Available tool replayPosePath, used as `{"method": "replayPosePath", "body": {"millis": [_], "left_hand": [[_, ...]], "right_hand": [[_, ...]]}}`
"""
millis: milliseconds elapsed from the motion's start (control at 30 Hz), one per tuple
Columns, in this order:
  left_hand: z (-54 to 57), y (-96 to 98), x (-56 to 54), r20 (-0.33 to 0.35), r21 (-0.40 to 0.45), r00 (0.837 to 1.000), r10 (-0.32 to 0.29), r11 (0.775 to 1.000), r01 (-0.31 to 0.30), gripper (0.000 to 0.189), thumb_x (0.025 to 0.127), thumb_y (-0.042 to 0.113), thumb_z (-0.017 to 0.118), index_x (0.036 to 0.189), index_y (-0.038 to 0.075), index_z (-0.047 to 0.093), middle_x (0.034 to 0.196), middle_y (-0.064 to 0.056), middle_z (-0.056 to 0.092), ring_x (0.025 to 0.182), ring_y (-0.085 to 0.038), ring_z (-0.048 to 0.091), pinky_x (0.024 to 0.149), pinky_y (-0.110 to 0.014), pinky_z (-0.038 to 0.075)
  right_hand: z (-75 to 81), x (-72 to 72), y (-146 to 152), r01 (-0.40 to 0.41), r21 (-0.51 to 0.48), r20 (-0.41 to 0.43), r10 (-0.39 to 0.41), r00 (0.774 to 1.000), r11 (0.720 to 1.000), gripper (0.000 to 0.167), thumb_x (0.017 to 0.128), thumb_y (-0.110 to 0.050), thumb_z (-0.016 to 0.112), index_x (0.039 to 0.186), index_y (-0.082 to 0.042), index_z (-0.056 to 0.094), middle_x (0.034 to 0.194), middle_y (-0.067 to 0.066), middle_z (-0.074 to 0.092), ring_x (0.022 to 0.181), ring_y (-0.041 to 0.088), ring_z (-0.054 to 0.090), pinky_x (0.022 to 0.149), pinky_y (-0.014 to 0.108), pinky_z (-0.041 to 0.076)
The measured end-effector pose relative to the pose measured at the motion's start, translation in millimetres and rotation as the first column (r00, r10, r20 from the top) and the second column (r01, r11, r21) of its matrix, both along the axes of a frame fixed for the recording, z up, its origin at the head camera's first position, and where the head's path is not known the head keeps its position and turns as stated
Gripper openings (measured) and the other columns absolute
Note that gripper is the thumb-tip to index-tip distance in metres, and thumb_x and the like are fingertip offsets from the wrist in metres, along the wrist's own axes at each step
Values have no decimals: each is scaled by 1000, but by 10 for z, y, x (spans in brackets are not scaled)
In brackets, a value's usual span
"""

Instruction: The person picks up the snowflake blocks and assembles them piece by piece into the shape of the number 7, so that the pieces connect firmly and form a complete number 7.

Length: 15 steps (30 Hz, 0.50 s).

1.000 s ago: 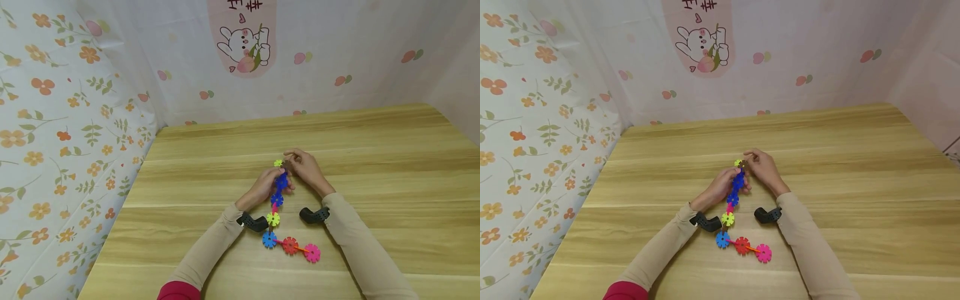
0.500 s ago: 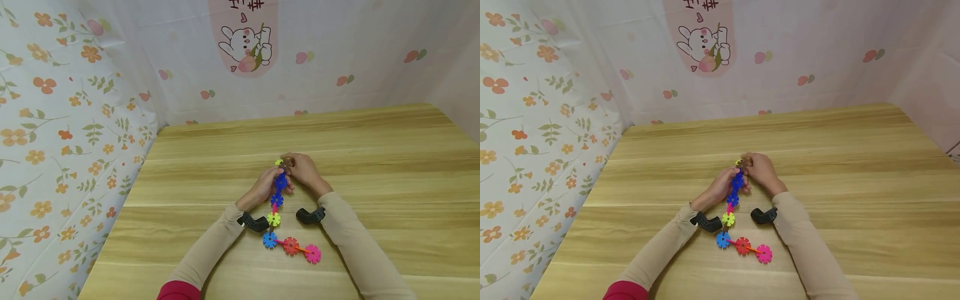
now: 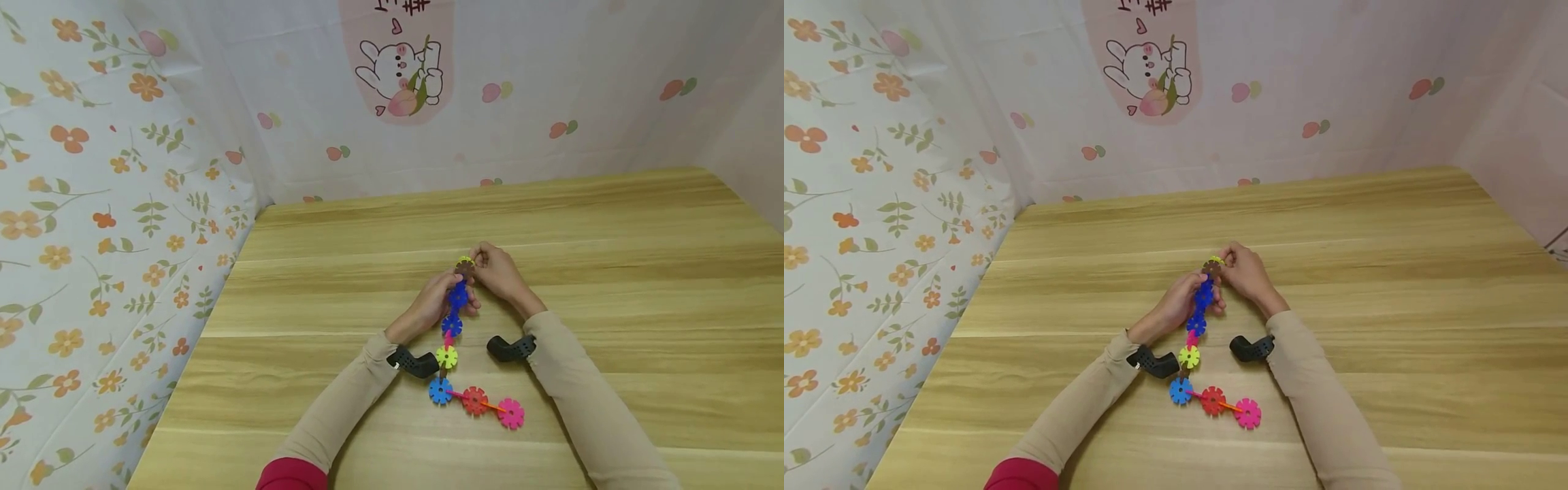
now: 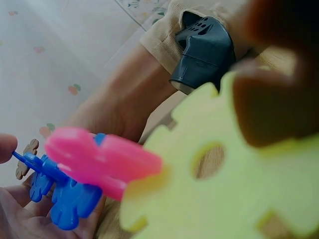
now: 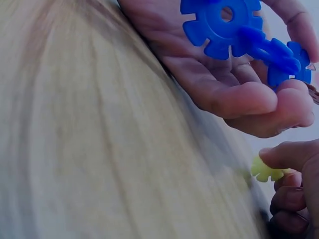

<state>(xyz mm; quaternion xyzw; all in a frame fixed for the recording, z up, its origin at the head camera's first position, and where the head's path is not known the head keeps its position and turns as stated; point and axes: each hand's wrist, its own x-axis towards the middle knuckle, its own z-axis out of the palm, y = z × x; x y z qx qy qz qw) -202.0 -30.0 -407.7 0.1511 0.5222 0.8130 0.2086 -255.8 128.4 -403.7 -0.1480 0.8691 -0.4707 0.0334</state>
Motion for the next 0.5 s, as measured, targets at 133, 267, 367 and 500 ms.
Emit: {"method": "replayPosePath", "body": {"millis": [133,267,367,500], "left_hand": [[7,-3,0,2,-3,1000,4,1000,-4,28,97,10,29,106,-13,42,75,-5,58,70,-15,63,67,-28,54],[6,-6,1,-1,-9,1000,1,1000,-1,32,97,11,29,108,-17,41,75,-5,58,71,-14,63,67,-29,54],[0,-8,-3,-14,-20,1000,-2,1000,1,35,97,11,28,110,-20,38,75,-4,58,71,-13,63,68,-29,54],[2,-8,-4,-16,-33,1000,2,999,-3,39,98,12,27,112,-22,37,75,-3,58,71,-13,63,69,-29,54]], "right_hand": [[3,1,14,8,-65,-20,-10,1000,998,14,82,0,52,93,1,61,80,9,56,63,13,44,53,22,35],[-1,-6,35,34,-166,-4,-36,999,986,15,89,-11,58,96,0,66,79,7,59,65,12,46,53,21,36],[43,13,62,39,-271,57,-25,998,962,24,92,-19,60,103,2,64,70,2,54,60,10,46,51,20,37],[72,20,95,38,-378,126,11,992,925,27,96,-20,53,107,4,60,63,-2,46,51,9,40,43,20,33]]}}
